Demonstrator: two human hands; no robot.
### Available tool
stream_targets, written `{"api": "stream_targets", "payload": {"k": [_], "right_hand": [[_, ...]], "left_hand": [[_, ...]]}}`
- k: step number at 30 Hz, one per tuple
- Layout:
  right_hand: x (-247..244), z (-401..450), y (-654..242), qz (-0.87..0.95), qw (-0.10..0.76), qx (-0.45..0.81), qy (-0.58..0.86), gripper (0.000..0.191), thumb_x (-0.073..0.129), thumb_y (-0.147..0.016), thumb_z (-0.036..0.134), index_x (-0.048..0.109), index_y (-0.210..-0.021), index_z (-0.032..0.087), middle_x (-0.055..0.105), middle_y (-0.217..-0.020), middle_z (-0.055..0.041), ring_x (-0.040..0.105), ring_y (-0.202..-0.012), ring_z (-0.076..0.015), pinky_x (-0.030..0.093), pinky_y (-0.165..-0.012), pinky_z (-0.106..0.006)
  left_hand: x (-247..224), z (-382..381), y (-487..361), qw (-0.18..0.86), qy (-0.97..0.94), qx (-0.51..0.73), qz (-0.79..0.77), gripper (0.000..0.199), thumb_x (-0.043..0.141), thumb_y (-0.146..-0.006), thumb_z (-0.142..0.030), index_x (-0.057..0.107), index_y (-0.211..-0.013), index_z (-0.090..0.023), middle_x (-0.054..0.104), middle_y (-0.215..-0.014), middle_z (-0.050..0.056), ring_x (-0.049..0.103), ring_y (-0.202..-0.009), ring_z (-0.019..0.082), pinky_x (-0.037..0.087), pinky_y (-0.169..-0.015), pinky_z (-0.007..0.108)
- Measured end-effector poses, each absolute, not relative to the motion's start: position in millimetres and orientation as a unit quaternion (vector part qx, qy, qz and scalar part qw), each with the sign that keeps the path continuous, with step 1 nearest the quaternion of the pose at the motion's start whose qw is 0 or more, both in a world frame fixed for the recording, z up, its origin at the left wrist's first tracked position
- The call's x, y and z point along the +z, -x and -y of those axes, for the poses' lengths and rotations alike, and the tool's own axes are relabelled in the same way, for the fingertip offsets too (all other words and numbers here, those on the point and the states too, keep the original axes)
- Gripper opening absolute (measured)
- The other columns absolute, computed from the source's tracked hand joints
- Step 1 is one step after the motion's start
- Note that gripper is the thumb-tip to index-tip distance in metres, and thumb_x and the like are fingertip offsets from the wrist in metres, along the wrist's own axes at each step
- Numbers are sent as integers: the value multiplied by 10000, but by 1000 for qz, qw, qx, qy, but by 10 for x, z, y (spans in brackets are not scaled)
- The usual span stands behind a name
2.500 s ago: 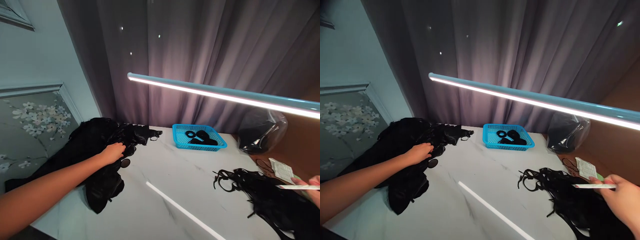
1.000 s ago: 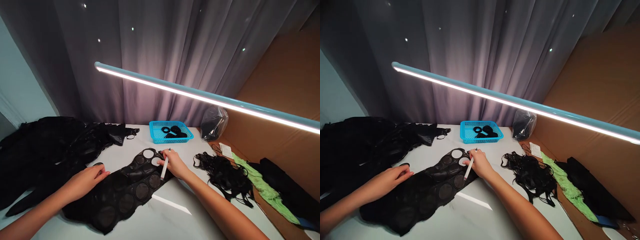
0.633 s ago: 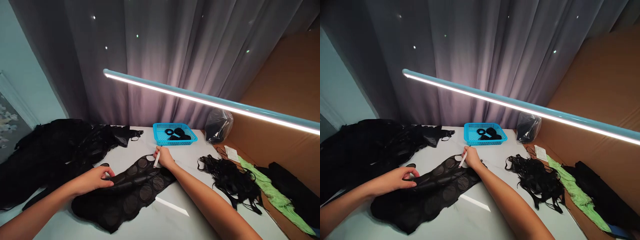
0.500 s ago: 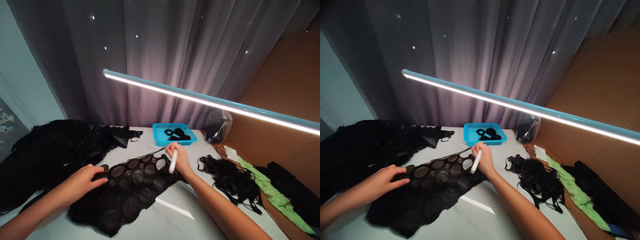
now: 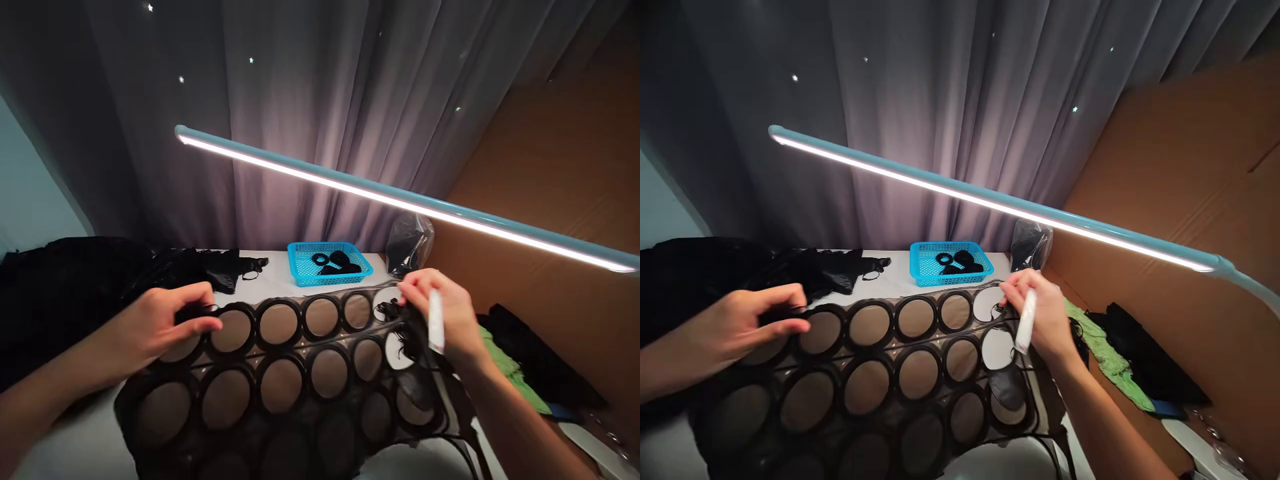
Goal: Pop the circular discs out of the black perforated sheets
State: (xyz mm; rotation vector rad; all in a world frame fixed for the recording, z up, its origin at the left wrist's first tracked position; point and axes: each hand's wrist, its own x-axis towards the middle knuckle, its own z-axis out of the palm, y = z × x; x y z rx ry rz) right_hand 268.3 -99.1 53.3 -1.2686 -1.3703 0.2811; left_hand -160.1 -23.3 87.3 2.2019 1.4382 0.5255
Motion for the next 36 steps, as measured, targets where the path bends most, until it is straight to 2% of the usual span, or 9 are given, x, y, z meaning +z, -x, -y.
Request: {"api": "stream_targets", "payload": {"k": [6,10,14,18,23,27,30,33,36], "right_hand": [[-224,261,-3010,580,478,214,624,523,705,-705,565,322,-570,235,630,-679,-28,542,-616,-164,401,-589,-285],[-330,438,-3144,570,468,206,643,466,634,-789,514,307,-606,237,660,-749,-40,545,-657,-163,406,-622,-292],[-385,833,-2961,655,399,271,582,401,695,-792,376,365,-624,221,710,-930,-61,636,-826,-197,476,-740,-331],[-594,943,-2717,709,356,221,567,271,676,-824,219,440,-691,217,663,-1163,-101,602,-1084,-246,467,-902,-422],[-764,809,-2700,721,338,194,572,251,654,-830,145,441,-725,227,655,-1158,-80,591,-1051,-234,471,-897,-398],[-733,758,-2755,703,358,197,582,286,638,-824,155,393,-699,233,659,-1036,-67,598,-992,-233,470,-864,-379],[-662,762,-2784,631,449,214,595,262,622,-865,269,392,-745,237,650,-1040,-72,603,-977,-226,463,-859,-368],[-584,781,-2795,547,535,311,564,214,393,-1003,434,443,-922,242,673,-946,-53,624,-799,-183,484,-759,-329],[-560,803,-2761,559,507,349,556,339,257,-1041,447,505,-963,229,676,-822,-37,616,-720,-176,478,-707,-310]], "left_hand": [[237,-336,1217,107,-867,133,-468,342,527,-820,-554,567,-805,-215,618,-797,23,556,-751,219,405,-710,304],[-98,-317,983,64,-887,145,-435,277,487,-852,-434,621,-939,-207,640,-977,108,585,-954,322,418,-868,445],[-275,-71,411,96,-928,130,-335,232,487,-901,-346,636,-1033,-227,649,-1118,82,629,-1001,263,483,-897,399],[-495,192,-189,120,-958,110,-237,379,621,-868,-359,614,-1233,-255,541,-1434,83,497,-1319,294,402,-1090,446],[-813,331,-422,98,-972,117,-181,564,603,-910,-438,478,-1433,-267,393,-1554,121,326,-1435,365,280,-1142,605],[-894,350,-365,97,-970,126,-182,621,542,-949,-442,326,-1522,-338,292,-1605,67,259,-1464,354,246,-1158,601],[-856,363,-351,102,-972,113,-182,664,553,-938,-469,291,-1535,-344,263,-1614,66,245,-1467,363,245,-1159,600],[-823,371,-361,102,-973,96,-181,671,552,-935,-485,296,-1536,-329,247,-1616,84,240,-1465,375,254,-1150,614],[-828,377,-363,100,-973,102,-183,636,542,-939,-491,352,-1516,-306,240,-1619,90,231,-1468,375,240,-1158,609]]}}
